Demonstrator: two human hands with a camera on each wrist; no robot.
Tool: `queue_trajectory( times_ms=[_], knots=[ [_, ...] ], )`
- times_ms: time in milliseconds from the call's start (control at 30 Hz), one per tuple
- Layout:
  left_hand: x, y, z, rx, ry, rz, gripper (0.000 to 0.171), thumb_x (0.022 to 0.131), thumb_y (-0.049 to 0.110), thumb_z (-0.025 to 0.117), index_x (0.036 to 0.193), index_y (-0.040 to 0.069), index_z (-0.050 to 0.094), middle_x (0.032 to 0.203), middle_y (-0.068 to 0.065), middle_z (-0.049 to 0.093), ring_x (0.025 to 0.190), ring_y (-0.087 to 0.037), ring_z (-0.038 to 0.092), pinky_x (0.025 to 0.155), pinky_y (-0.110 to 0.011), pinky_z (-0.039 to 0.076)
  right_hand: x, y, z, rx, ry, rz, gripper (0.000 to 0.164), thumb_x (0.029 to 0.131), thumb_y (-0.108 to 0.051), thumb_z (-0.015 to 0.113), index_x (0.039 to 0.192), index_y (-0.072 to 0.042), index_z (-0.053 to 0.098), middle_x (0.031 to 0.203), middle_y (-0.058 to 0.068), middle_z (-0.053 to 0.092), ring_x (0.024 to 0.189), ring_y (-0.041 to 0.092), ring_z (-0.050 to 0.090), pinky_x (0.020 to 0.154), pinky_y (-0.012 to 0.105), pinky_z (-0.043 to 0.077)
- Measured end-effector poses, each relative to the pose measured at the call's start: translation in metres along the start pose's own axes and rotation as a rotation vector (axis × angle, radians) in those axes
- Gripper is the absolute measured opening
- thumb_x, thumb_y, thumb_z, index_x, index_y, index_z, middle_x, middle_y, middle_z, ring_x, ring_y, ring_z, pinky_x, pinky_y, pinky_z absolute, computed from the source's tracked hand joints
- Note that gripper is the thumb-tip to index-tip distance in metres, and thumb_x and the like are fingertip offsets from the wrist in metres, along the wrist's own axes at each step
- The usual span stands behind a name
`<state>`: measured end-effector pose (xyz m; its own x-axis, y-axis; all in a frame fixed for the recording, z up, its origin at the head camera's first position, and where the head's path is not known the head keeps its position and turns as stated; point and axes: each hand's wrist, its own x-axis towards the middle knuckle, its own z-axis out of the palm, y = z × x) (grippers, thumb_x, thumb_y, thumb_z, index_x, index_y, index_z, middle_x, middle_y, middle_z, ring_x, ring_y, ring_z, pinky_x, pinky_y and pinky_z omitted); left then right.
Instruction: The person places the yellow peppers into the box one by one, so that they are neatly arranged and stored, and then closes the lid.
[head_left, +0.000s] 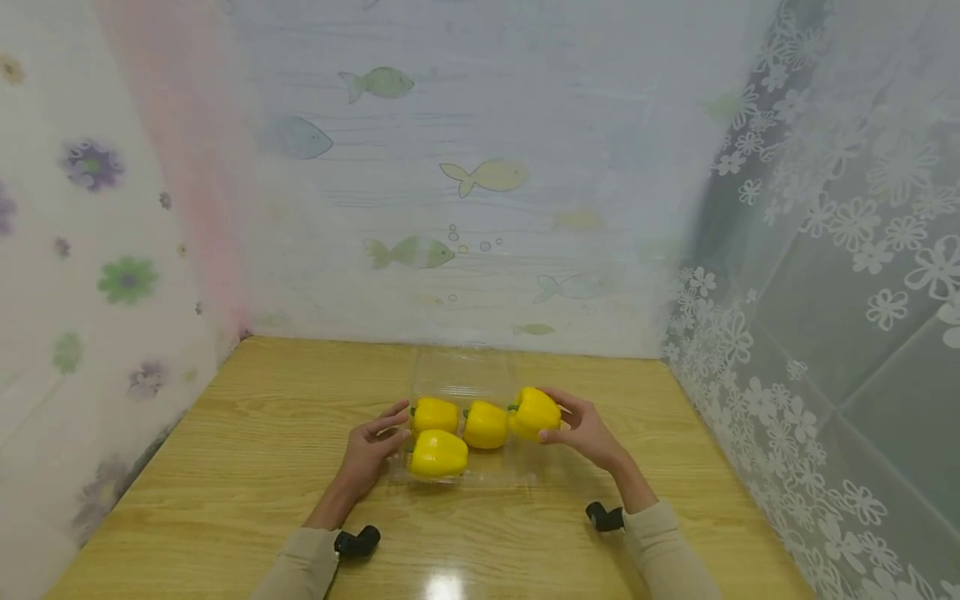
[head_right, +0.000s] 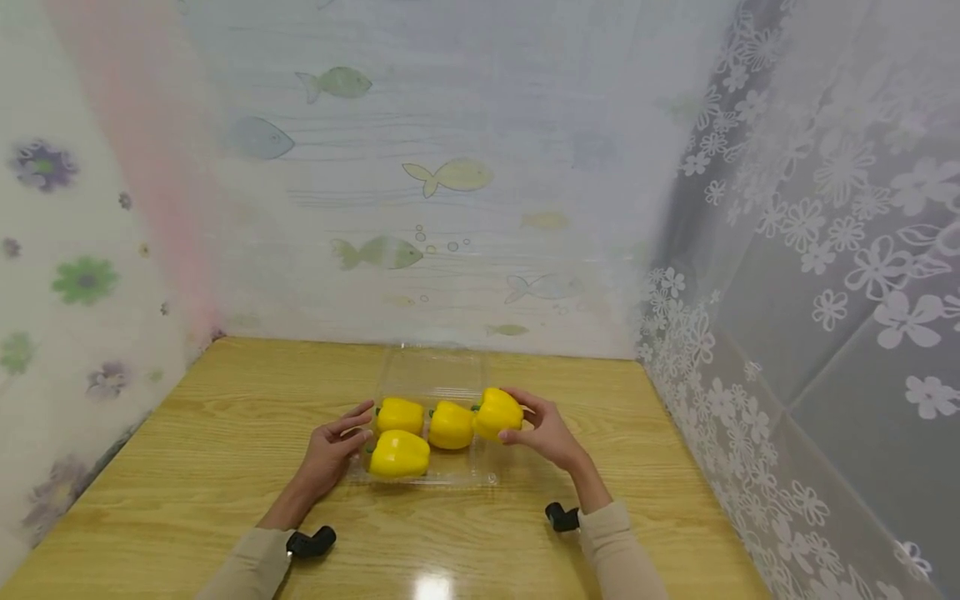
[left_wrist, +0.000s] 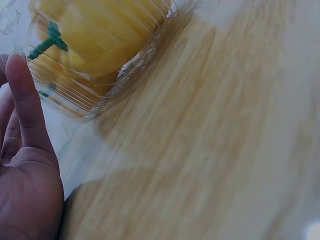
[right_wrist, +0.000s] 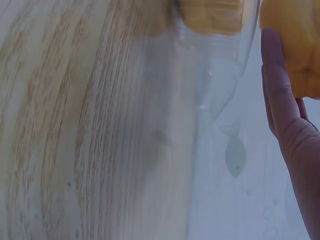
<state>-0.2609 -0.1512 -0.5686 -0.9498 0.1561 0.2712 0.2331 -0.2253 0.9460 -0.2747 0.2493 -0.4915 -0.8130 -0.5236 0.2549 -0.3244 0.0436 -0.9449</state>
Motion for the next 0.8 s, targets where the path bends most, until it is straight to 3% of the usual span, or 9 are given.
queue_trajectory(
  times_ms=[367,600,800],
  knots=[
    [-0.004,-0.001,0.001,-0.008,0.028,-0.034,0.041,0.095,0.003,0.07,0.129,-0.018,0.059,0.157,-0.02,0.043,0.088,-0.005,0.066,0.061,-0.019,0.052,-0.001,0.001,0.014,-0.021,-0.064,-0.005,0.069,0.091,0.002,0.073,0.154,-0.005,0.043,0.158,0.021,0.04,0.133,0.015,0.053,0.092,0.036,0.058],
    [-0.003,0.001,0.002,-0.037,0.018,-0.033,0.042,0.095,0.003,0.069,0.13,-0.019,0.057,0.157,-0.018,0.044,0.089,-0.005,0.064,0.062,-0.017,0.051,0.001,-0.004,0.021,-0.031,-0.096,0.036,0.069,0.092,-0.001,0.073,0.154,-0.008,0.043,0.159,0.019,0.039,0.135,0.036,0.051,0.088,0.039,0.059],
    [0.0,0.002,0.002,-0.035,0.023,-0.03,0.042,0.096,0.002,0.069,0.13,-0.019,0.057,0.157,-0.019,0.044,0.098,-0.006,0.067,0.063,-0.016,0.051,0.005,-0.014,0.028,-0.145,-0.115,0.042,0.069,0.091,-0.006,0.076,0.153,-0.009,0.046,0.157,0.015,0.044,0.137,0.044,0.047,0.096,0.034,0.055]
  ],
)
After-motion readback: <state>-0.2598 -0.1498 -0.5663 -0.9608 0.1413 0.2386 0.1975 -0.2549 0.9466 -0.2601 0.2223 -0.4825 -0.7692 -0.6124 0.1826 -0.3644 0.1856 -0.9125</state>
